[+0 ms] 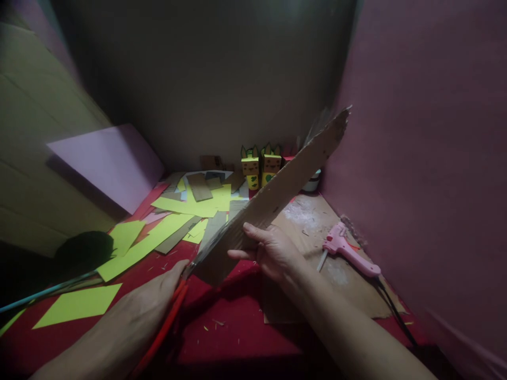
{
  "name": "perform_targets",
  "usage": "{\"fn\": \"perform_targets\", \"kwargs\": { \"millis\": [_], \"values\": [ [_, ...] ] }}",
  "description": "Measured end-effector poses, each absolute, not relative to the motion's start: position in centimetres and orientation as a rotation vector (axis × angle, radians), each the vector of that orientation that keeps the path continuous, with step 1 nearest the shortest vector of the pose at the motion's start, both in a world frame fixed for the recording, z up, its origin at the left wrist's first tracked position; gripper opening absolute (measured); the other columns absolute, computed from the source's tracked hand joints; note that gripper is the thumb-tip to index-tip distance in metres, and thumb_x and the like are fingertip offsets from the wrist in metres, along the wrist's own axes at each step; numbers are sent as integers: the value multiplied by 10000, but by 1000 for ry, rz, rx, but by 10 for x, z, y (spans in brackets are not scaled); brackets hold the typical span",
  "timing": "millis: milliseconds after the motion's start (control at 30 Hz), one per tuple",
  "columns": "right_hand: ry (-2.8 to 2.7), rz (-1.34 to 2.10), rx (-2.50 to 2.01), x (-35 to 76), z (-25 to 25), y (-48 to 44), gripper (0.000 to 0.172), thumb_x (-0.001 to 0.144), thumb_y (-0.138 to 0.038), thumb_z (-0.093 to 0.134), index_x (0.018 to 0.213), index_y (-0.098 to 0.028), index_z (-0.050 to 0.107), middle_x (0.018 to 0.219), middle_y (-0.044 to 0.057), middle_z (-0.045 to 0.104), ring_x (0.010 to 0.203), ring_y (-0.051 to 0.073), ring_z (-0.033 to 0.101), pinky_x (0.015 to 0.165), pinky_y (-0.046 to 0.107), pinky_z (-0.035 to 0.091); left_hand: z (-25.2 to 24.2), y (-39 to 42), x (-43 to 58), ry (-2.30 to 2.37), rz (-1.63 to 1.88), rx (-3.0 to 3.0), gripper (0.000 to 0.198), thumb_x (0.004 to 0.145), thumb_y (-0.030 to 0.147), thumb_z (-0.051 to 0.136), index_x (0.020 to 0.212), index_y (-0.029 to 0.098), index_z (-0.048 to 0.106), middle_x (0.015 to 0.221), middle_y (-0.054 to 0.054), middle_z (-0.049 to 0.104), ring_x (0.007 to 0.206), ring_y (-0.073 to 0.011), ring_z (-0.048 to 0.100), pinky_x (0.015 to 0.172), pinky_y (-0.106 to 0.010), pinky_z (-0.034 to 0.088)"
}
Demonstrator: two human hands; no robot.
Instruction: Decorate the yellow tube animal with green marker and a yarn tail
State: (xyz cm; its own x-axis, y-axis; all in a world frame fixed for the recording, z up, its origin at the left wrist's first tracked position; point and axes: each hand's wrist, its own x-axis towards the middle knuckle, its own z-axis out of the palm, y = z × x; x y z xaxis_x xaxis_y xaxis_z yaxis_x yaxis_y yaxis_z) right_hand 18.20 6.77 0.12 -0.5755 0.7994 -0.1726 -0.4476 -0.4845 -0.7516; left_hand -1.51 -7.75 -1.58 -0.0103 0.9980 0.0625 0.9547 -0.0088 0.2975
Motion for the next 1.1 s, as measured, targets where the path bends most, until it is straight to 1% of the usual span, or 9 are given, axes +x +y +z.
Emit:
{"fn": "perform_targets", "kwargs": {
  "millis": [133, 267, 433, 500, 633, 800, 900, 967, 1100],
  "values": [
    [-838, 2107, -672, 183, 0, 67, 229, 620, -191, 879, 781, -143, 722, 755, 37, 730, 737, 186, 682, 634, 386, 655, -6, -77, -12, 2108, 171, 2117, 606, 831, 170, 328, 1401, -17, 412, 1131, -262, 691, 989, -343, 705, 798, -472, 576],
    [-798, 2092, -715, 183, 1, 66, 215, 617, -164, 871, 755, -157, 706, 712, 14, 698, 709, 175, 657, 646, 400, 646, 7, -78, -8, 2067, 82, 2145, 569, 811, 154, 329, 1340, 2, 473, 1025, -237, 726, 857, -322, 732, 725, -437, 590],
    [-777, 2098, -732, 182, 0, 66, 202, 637, -160, 861, 770, -141, 710, 745, 20, 695, 725, 169, 645, 686, 421, 638, 0, -78, -14, 2053, 92, 2211, 567, 815, 120, 303, 1345, -36, 428, 996, -248, 725, 827, -323, 735, 699, -442, 585],
    [-777, 2099, -723, 182, -1, 66, 212, 633, -158, 861, 788, -131, 718, 767, 30, 702, 739, 176, 646, 654, 413, 643, -3, -79, -16, 2029, 93, 2229, 529, 808, 115, 309, 1298, -7, 467, 954, -223, 732, 790, -317, 735, 674, -431, 579],
    [-764, 2089, -735, 180, 0, 67, 214, 609, -134, 863, 759, -129, 711, 714, 16, 688, 697, 164, 636, 611, 405, 649, -2, -79, -16, 2016, 159, 2144, 399, 826, 153, 343, 1162, 122, 557, 906, -146, 740, 779, -287, 737, 679, -389, 570],
    [-837, 2076, -726, 179, 3, 64, 243, 619, -182, 867, 810, -140, 723, 782, 46, 723, 754, 189, 666, 635, 371, 637, 5, -77, -9, 2054, 363, 1914, 387, 926, 280, 319, 1222, 186, 550, 1064, -145, 729, 937, -274, 726, 741, -385, 582],
    [-873, 2067, -716, 178, 3, 62, 251, 608, -203, 875, 801, -141, 728, 804, 58, 728, 755, 196, 670, 619, 353, 636, 8, -76, -5, 2059, 453, 1859, 407, 974, 355, 274, 1210, 209, 571, 1068, -122, 736, 951, -259, 723, 767, -376, 579],
    [-888, 2068, -714, 177, 3, 60, 255, 604, -219, 880, 794, -137, 731, 776, 55, 720, 723, 187, 667, 605, 342, 638, 10, -76, -3, 2019, 485, 1897, 413, 979, 356, 271, 1223, 214, 573, 1075, -112, 738, 945, -246, 721, 758, -351, 577],
    [-882, 2080, -704, 176, 0, 59, 270, 592, -236, 891, 789, -147, 729, 752, 41, 709, 689, 169, 657, 595, 338, 645, 11, -78, -2, 1971, 505, 2016, 439, 925, 316, 361, 1311, 198, 533, 1107, -123, 735, 951, -254, 718, 745, -337, 574]
  ]
}}
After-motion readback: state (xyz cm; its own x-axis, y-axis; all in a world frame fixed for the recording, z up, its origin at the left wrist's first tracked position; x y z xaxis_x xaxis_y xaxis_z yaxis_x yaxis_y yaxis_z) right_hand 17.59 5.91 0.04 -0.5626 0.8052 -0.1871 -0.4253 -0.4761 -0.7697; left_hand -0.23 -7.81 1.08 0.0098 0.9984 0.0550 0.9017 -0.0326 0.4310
